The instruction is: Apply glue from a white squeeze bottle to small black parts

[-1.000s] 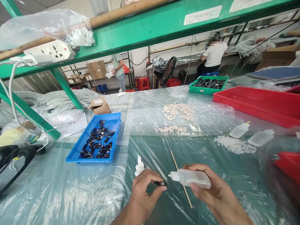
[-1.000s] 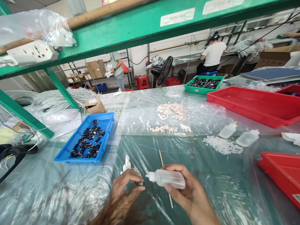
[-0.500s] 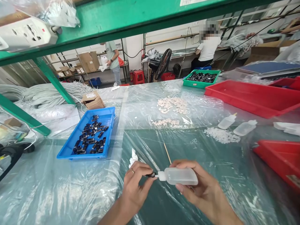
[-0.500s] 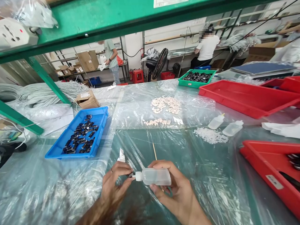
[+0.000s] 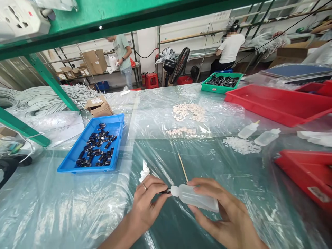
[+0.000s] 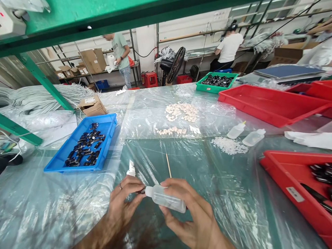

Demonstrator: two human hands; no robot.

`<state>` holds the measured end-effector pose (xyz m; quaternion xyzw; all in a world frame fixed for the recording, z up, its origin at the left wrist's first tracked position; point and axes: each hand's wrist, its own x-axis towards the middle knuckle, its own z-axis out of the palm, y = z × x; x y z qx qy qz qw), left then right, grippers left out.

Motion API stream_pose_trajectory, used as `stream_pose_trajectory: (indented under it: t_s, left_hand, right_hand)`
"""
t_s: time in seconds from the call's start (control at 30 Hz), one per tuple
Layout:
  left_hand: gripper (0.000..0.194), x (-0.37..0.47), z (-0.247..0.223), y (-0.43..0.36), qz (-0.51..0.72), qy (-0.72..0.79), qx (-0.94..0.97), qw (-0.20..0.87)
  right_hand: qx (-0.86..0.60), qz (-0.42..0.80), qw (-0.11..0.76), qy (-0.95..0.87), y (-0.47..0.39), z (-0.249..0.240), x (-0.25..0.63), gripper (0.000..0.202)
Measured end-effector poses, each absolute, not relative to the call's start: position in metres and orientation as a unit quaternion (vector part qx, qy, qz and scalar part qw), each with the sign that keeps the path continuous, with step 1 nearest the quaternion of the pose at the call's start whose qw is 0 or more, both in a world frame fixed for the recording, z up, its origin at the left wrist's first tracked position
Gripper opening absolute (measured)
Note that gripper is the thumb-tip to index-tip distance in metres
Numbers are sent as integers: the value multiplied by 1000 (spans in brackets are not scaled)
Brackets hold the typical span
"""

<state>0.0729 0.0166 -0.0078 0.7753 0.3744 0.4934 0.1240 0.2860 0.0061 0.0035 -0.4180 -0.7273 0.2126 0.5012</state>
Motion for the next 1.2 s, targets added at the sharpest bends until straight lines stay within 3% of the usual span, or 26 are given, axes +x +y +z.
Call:
stream_pose_trajectory:
  t_s: [0.37, 0.6, 0.77, 1.2]
  left_hand:
    - [10, 74, -6, 16, 485, 370, 785, 107]
    - [8, 74, -5, 18, 491, 358, 789, 87]
    - [12, 72, -4, 17, 476, 357, 798, 94]
    - [13, 73, 2, 18, 443, 367, 809, 120]
  right_hand:
    - [-430, 147, 485, -747, 2, 11, 286, 34]
    - [-425, -29, 463, -777, -5, 6, 286, 32]
    - [-425, -64, 443, -787, -8, 10, 286, 29]
    - [-501, 29, 418, -757, -9, 4, 287, 38]
